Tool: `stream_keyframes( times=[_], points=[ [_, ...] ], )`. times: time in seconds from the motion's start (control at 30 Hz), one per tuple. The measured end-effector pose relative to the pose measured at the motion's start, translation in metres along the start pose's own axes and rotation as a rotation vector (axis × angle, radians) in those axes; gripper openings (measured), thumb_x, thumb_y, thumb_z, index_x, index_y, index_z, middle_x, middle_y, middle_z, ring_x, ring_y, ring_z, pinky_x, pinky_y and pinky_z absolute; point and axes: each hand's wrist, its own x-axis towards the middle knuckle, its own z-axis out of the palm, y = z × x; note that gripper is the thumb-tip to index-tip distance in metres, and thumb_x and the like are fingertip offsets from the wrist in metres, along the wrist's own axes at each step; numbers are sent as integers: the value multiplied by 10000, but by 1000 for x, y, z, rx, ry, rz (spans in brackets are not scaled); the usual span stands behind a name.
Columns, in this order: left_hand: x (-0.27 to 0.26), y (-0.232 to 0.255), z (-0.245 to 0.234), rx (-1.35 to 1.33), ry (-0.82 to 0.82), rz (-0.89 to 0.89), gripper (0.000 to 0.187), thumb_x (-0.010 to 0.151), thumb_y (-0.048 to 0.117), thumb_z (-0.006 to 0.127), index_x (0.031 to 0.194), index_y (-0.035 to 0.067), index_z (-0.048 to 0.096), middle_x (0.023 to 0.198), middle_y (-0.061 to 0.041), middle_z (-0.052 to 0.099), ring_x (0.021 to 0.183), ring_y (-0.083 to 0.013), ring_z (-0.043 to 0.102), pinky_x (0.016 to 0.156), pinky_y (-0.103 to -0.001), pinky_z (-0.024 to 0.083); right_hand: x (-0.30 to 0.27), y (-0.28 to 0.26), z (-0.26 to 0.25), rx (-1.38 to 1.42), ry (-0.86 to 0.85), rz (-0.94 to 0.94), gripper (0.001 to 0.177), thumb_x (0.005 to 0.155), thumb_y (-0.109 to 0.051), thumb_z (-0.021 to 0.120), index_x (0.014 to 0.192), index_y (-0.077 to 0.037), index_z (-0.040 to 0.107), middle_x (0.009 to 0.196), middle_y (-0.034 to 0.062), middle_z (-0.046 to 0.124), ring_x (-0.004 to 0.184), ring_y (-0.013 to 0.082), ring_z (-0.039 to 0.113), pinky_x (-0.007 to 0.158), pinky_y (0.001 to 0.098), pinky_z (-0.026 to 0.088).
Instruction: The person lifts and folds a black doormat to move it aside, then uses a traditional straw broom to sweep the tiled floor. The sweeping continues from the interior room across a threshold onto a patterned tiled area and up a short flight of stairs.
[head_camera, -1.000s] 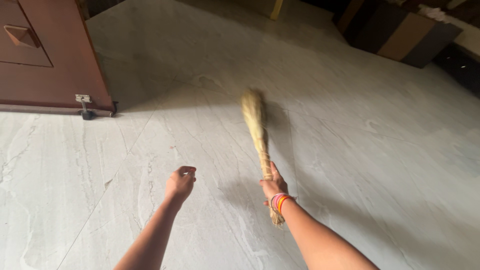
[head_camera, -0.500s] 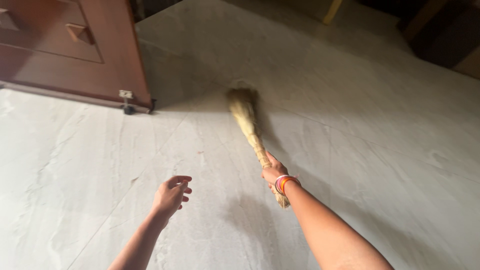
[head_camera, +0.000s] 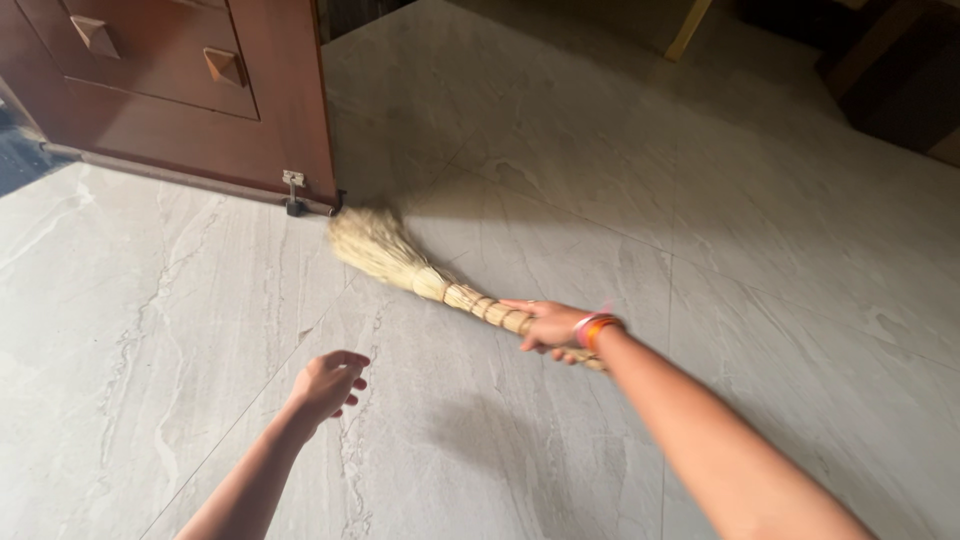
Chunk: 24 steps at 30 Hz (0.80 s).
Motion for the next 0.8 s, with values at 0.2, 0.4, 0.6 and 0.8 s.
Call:
stream_keyframes(
  times=[0.2, 0.4, 0.6, 0.8],
  points=[
    [-5, 16, 4, 75, -39, 23, 360, 958, 233, 522, 1258, 211, 721, 1023, -34, 770, 809, -157, 701, 669, -333, 551, -80, 64, -22, 275, 111, -50, 864, 903, -104, 620, 1588, -532, 312, 717, -1, 521, 489, 73, 347, 421, 261, 335],
    [8, -1, 16, 133, -85, 43, 348, 957, 237, 534, 1242, 203, 731, 1006, -24, 776, 790, -162, 701, 669, -344, 543, -98, 134, -6, 601, 323, 114, 739, 957, -277, 630, 1578, -514, 307, 724, 29, 484, 480, 107, 372, 419, 295, 333],
    [38, -17, 53, 110, -103, 65, 374, 956, 253, 500, 1244, 225, 737, 1004, -30, 793, 795, -172, 731, 646, -366, 572, -76, 158, 70, 727, 297, 249, 643, 951, -596, 535, 1559, -500, 346, 750, 45, 528, 480, 127, 412, 419, 307, 402],
    [48, 17, 128, -15, -176, 60, 656, 1027, 629, 479, 1242, 47, 691, 1080, -143, 741, 830, -242, 701, 659, -455, 593, -46, 79, 105, 571, 79, 39, 620, 984, -583, 525, 1573, -493, 357, 781, 18, 573, 497, 89, 471, 439, 282, 462]
  ],
)
